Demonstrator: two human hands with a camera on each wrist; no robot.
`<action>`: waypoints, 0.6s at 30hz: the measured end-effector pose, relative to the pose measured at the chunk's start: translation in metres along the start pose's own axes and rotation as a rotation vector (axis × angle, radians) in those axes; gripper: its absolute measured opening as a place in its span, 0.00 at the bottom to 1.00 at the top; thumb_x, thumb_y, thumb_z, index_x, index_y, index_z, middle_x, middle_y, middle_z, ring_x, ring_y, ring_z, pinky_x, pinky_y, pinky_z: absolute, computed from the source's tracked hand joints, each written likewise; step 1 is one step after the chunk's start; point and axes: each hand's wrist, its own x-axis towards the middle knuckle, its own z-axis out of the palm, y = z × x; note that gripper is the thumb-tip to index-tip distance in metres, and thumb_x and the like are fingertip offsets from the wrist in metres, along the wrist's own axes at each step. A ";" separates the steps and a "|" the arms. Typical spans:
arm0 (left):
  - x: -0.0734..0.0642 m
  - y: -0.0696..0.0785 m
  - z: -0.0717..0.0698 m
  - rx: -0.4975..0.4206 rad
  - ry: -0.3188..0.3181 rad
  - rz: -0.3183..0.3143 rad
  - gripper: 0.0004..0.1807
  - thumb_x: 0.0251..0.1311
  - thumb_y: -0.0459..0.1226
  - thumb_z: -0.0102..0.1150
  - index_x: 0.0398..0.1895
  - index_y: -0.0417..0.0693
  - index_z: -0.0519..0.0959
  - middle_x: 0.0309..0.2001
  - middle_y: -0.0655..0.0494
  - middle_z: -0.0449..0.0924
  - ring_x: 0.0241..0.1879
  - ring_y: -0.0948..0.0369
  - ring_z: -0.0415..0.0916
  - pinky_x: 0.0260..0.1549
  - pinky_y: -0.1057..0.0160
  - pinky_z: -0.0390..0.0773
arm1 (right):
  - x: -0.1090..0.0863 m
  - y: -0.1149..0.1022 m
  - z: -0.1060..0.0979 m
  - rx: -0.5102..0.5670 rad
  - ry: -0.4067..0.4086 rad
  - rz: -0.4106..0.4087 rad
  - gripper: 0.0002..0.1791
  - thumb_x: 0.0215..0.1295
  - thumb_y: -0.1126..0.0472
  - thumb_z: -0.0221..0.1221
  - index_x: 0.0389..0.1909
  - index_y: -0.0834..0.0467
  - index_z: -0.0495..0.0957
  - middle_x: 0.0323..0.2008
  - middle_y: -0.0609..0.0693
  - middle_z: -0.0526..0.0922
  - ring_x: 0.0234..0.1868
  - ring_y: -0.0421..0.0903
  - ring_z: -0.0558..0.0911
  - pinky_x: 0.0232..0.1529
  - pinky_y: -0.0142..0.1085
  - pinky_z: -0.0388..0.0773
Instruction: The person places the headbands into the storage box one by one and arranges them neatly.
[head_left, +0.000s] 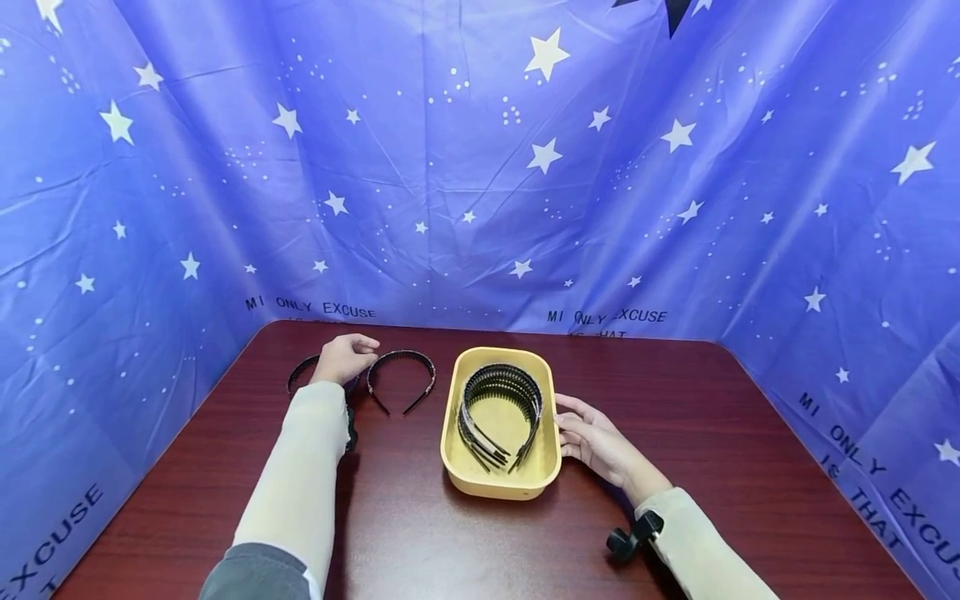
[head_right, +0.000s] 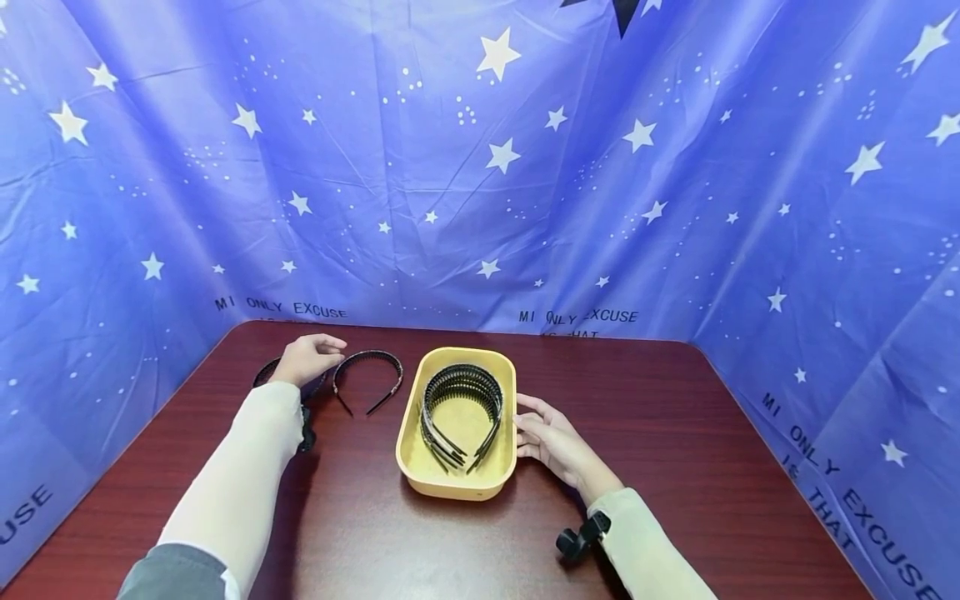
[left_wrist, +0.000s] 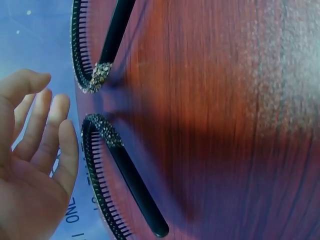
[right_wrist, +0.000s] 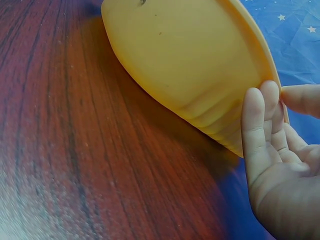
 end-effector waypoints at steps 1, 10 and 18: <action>0.000 0.000 0.001 0.008 -0.004 -0.006 0.18 0.62 0.35 0.64 0.54 0.39 0.82 0.49 0.43 0.85 0.54 0.45 0.78 0.58 0.47 0.73 | 0.000 0.000 0.000 0.001 -0.002 0.001 0.34 0.76 0.67 0.50 0.75 0.68 0.46 0.45 0.52 0.81 0.34 0.43 0.83 0.38 0.35 0.82; 0.000 -0.006 0.009 0.056 -0.030 0.011 0.22 0.62 0.35 0.65 0.60 0.39 0.79 0.57 0.40 0.79 0.57 0.43 0.75 0.60 0.45 0.71 | 0.000 -0.002 0.000 0.000 -0.014 -0.024 0.34 0.75 0.67 0.50 0.75 0.70 0.46 0.45 0.54 0.80 0.35 0.45 0.83 0.38 0.36 0.82; 0.002 -0.008 0.014 0.125 -0.027 0.056 0.20 0.58 0.30 0.66 0.55 0.39 0.82 0.52 0.40 0.82 0.53 0.44 0.78 0.58 0.46 0.73 | -0.002 0.000 0.000 0.013 -0.010 -0.027 0.34 0.76 0.67 0.50 0.75 0.70 0.46 0.44 0.54 0.81 0.35 0.45 0.83 0.38 0.35 0.82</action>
